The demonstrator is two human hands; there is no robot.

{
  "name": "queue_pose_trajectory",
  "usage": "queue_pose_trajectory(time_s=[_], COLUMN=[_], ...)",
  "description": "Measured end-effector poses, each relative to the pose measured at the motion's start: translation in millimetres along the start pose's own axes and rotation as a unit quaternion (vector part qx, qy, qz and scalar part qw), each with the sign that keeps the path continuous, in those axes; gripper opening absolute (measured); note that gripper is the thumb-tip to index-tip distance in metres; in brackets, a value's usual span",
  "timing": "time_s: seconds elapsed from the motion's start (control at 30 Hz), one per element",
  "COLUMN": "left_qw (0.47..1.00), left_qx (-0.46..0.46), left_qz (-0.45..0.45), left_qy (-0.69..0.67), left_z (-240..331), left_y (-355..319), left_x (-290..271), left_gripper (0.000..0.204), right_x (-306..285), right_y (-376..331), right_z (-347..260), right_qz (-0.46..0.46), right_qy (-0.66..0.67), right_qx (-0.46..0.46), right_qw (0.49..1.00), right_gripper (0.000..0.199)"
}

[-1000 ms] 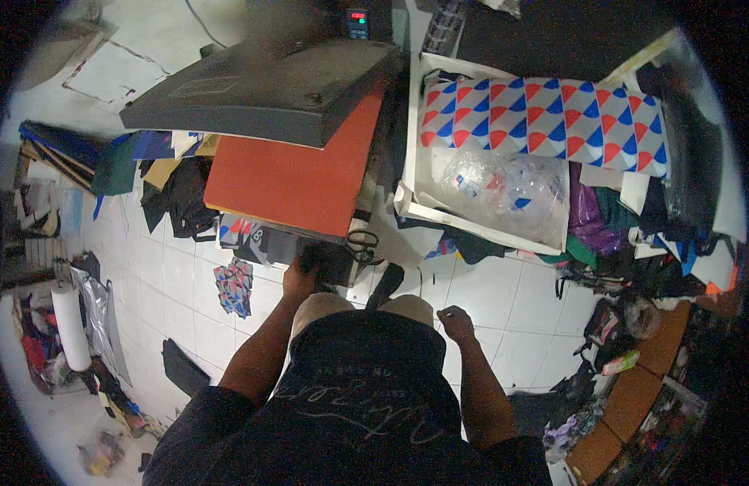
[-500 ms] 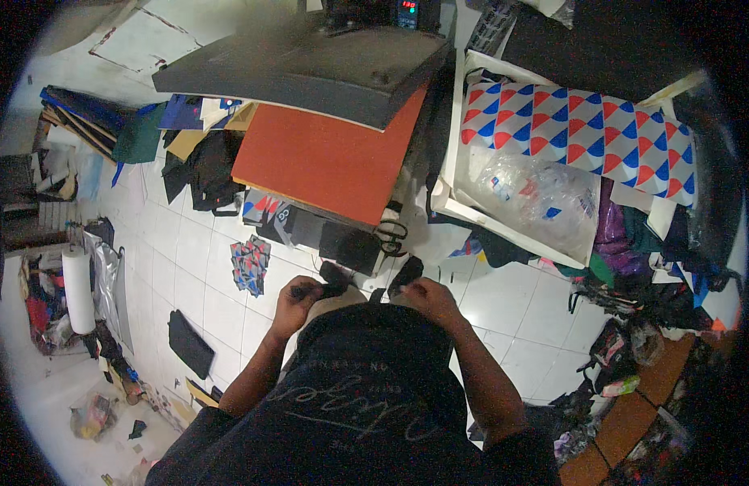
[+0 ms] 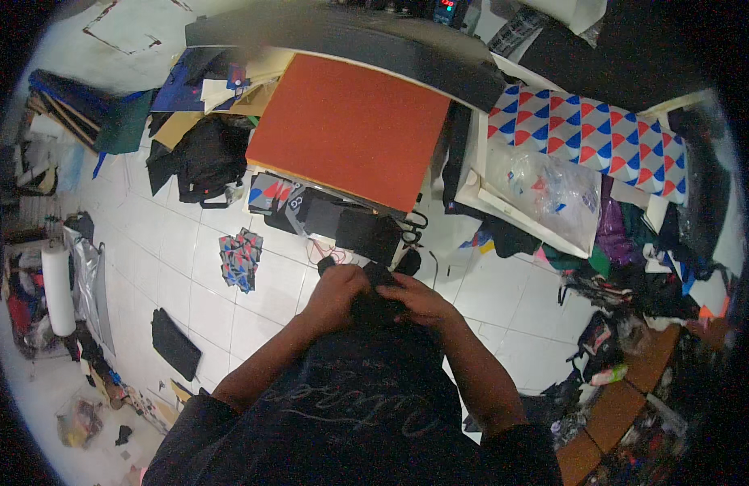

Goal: The person places patterned transfer sheets onto a heat press, closes the press, and then removes the finished transfers. They then place black rectangular fabric pieces onto the press and apply small blue stickers to each piece before closing the press again.

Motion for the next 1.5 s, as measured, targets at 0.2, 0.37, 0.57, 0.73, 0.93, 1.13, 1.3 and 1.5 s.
queue_pose_trajectory(time_s=[0.2,0.37,0.57,0.73,0.93,1.13,1.3,1.5], left_qw=[0.938,0.548,0.667,0.677,0.648,0.638,0.643,0.646], left_qx=[-0.228,-0.427,-0.414,-0.388,-0.426,-0.439,-0.422,-0.419], left_qz=[0.233,0.151,0.187,0.122,0.208,0.309,0.328,0.311], left_qy=[-0.116,-0.703,-0.591,-0.614,-0.597,-0.552,-0.548,-0.557], left_z=[-67,-115,-121,-125,-146,-194,-198,-190], left_y=[-72,-151,-160,-169,-210,-266,-267,-246], left_x=[-52,-37,-74,-80,-85,-104,-118,-113], left_gripper=[0.042,0.04,0.037,0.037,0.034,0.033,0.035,0.032], right_x=[47,116,180,182,113,11,-15,-26], right_y=[59,86,112,119,142,113,139,139], right_z=[24,10,-2,-1,-5,-36,-45,-42], right_qz=[0.101,0.137,0.178,0.185,0.251,0.607,0.549,0.549], right_qy=[0.115,0.092,-0.145,-0.227,-0.234,-0.533,-0.635,-0.639], right_qx=[-0.061,-0.145,-0.162,-0.186,-0.138,-0.163,-0.081,-0.097], right_qw=[0.986,0.976,0.96,0.938,0.929,0.566,0.537,0.529], right_gripper=[0.06,0.059,0.058,0.06,0.053,0.048,0.049,0.045])
Point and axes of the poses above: each hand's wrist, its own y-axis towards the middle knuckle, its own x-axis out of the palm, z = x × y, the point moved 7 cm from there along y, towards the middle knuckle, and after that the axes turned 10 degrees about x, right-handed, at the moved point
